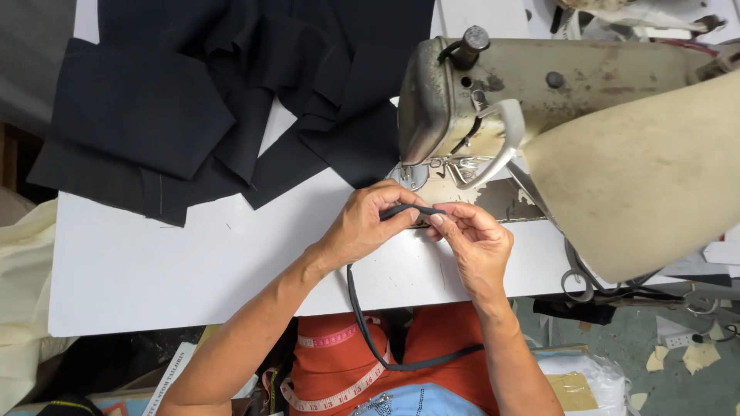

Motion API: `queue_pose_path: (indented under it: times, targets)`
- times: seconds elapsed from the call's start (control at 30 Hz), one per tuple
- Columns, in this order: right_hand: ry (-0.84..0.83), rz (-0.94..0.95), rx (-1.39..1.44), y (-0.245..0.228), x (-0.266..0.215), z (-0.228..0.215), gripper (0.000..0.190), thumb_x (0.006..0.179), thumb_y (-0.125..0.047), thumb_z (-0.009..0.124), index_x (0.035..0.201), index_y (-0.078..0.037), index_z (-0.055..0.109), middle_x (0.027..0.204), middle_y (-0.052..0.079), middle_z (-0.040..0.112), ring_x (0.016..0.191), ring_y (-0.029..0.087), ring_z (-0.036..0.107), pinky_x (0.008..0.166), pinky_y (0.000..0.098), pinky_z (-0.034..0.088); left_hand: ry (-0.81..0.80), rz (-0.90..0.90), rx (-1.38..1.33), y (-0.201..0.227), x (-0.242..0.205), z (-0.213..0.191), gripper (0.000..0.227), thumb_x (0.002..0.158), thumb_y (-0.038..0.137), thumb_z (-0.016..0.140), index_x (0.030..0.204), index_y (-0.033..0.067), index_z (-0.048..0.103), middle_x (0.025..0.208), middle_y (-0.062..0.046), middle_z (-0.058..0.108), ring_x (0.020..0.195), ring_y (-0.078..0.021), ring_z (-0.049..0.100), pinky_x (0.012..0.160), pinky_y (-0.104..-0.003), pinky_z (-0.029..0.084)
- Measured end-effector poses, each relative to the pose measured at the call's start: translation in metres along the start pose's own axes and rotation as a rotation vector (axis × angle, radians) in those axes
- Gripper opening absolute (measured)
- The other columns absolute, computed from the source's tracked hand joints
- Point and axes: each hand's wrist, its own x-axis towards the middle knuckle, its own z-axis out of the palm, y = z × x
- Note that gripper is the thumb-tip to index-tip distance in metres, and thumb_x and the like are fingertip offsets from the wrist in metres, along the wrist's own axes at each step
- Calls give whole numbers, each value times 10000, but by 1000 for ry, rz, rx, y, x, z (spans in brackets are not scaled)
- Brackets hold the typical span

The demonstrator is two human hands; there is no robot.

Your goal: A person is seen meticulously adjusting and trimming a thin fabric strap at a sewing machine workstation.

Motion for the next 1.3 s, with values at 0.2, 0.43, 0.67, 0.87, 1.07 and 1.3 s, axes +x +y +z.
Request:
queue_pose_path:
  times: [0.2, 0.43, 0.67, 0.87, 1.07, 1.3]
  targets:
    - [-36, -58, -23, 19, -3, -4, 257, 863, 99, 864, 1096, 140, 764, 838, 222, 769, 722, 196, 781, 694, 324, 704, 69, -19, 19, -2, 0, -2, 114, 885, 83, 832, 996, 59, 844, 778, -53, 701, 724, -87, 685, 633, -271, 583]
    - [-40, -98, -7, 5, -2, 3, 232, 873, 97, 861, 1082, 131, 767, 798, 181, 731, 701, 184, 758, 681, 325, 692, 36, -3, 64, 6, 1, -1, 102, 873, 116, 864, 960, 66, 848, 705, -64, 661, 672, -97, 623, 592, -278, 525]
    - [-16, -110, 17, 7, 0, 2, 145, 888, 125, 836, 1019, 136, 774, 812, 194, 740, 686, 187, 764, 656, 321, 692, 42, -4, 30, -4, -2, 1, 120, 931, 46, 823, 1049, 43, 843, 852, -80, 714, 674, -111, 688, 507, -228, 573]
    - [-38, -125, 24, 7, 0, 1, 131, 914, 118, 821, 1030, 142, 765, 845, 185, 731, 714, 187, 770, 670, 312, 694, 105, 94, 159, -3, -4, 2, 120, 900, 81, 848, 1020, 86, 843, 840, -48, 699, 687, -135, 668, 574, -293, 563]
    - [-108, -144, -4, -2, -1, 4, 249, 872, 100, 856, 1093, 145, 750, 889, 188, 747, 752, 174, 768, 712, 304, 687, 118, -6, 57, 3, -7, -5, 127, 848, 119, 871, 968, 84, 846, 782, -29, 642, 730, -86, 607, 667, -284, 562]
    - [-158, -236, -112, 1, -1, -5, 189, 855, 84, 876, 1013, 129, 782, 879, 220, 768, 735, 185, 743, 669, 312, 644, 24, -185, -182, 17, -6, -6, 141, 875, 137, 868, 990, 57, 858, 755, 0, 643, 790, -20, 558, 720, -238, 553]
